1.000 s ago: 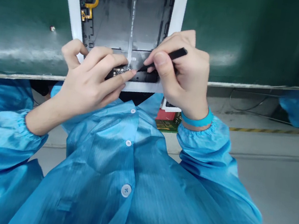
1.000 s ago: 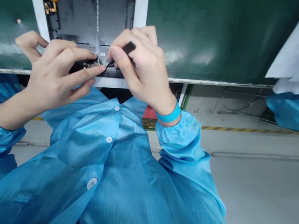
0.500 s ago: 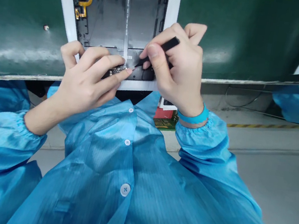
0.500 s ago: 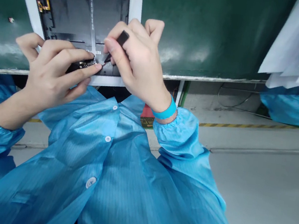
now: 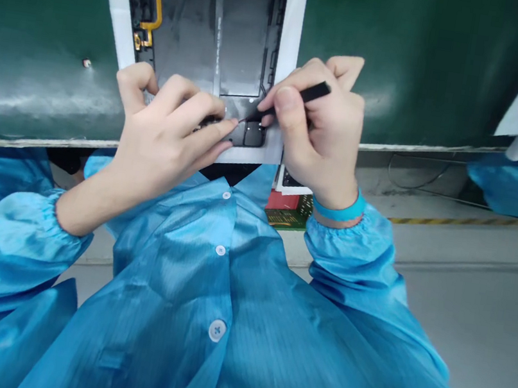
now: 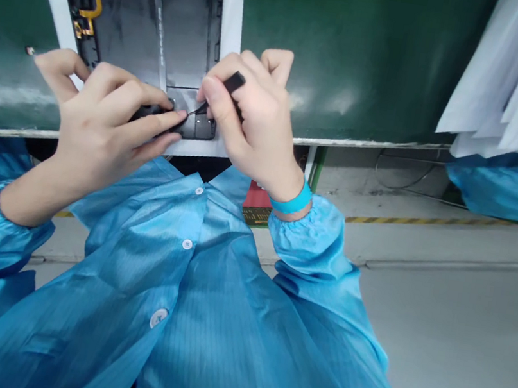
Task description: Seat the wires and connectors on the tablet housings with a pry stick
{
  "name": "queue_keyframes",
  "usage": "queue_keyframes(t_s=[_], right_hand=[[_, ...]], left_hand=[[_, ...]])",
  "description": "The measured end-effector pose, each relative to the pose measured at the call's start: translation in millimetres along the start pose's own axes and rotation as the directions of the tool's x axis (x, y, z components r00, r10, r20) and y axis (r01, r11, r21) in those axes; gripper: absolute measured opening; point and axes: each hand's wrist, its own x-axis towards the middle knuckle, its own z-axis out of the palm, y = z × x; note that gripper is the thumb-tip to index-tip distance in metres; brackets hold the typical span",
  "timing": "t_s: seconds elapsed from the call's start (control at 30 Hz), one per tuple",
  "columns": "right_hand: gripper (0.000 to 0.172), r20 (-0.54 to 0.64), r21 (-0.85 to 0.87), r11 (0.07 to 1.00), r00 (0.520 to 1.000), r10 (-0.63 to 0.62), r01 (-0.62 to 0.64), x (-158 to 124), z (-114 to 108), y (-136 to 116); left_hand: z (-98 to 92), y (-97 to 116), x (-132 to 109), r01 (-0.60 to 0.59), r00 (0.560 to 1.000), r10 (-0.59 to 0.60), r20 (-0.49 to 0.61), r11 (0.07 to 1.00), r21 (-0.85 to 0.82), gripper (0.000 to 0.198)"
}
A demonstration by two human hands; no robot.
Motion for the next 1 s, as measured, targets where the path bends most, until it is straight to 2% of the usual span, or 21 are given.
queue_keyframes(t_s=[0.17, 0.3, 0.43, 0.57, 0.67, 0.73, 0.8, 0.9, 0.97, 1.0], right_hand=[[0.051, 0.040, -0.083, 0.996, 0.998, 0.046, -0.043, 2, -1, 2], [0.047, 0.063, -0.129, 0.991, 0.998, 0.029, -0.021, 3, -4, 6], [0.046, 0.101, -0.200, 0.979, 0.995, -0.017, 0.037, 3, -8, 12], [0.047, 0.069, -0.179, 0.970, 0.986, -0.154, 0.164, 1, -12, 13], [0.038, 0.028, -0.132, 0.972, 0.980, -0.195, 0.197, 1, -10, 17], [0.032, -0.003, -0.080, 0.975, 0.978, -0.210, 0.209, 3, -7, 22], [0.032, 0.001, -0.022, 0.985, 0.985, -0.173, 0.173, 5, -4, 24], [0.040, 0.050, 0.015, 0.993, 0.992, -0.116, 0.115, 3, -1, 20], [0.046, 0.062, 0.022, 0.996, 0.994, -0.090, 0.088, 2, -1, 18], [0.049, 0.061, 0.029, 0.997, 0.995, -0.073, 0.072, 2, -1, 18]], left_hand=[[-4.5, 7, 10, 0.075, 0.997, -0.076, -0.016, 0.997, -0.028, 0.035], [-3.9, 5, 12, 0.069, 0.998, -0.069, 0.001, 0.997, -0.039, 0.037], [1.5, 3, 13, 0.027, 1.000, -0.027, 0.007, 0.999, 0.027, 0.035], [-3.7, 10, 11, -0.101, 0.993, 0.110, -0.042, 0.979, 0.176, 0.037], [-7.8, 12, 13, -0.225, 0.969, 0.243, -0.033, 0.936, 0.271, 0.031], [-6.5, 10, 13, -0.252, 0.963, 0.270, -0.022, 0.923, 0.292, 0.030], [-3.0, 9, 10, -0.245, 0.967, 0.254, -0.003, 0.933, 0.264, 0.035], [-1.2, 5, 2, -0.198, 0.980, 0.194, 0.043, 0.970, 0.138, 0.045], [-10.1, -10, 1, -0.129, 0.990, 0.126, 0.064, 0.991, 0.035, 0.051], [-19.2, -25, 5, -0.067, 0.996, 0.067, 0.061, 0.998, -0.006, 0.050]])
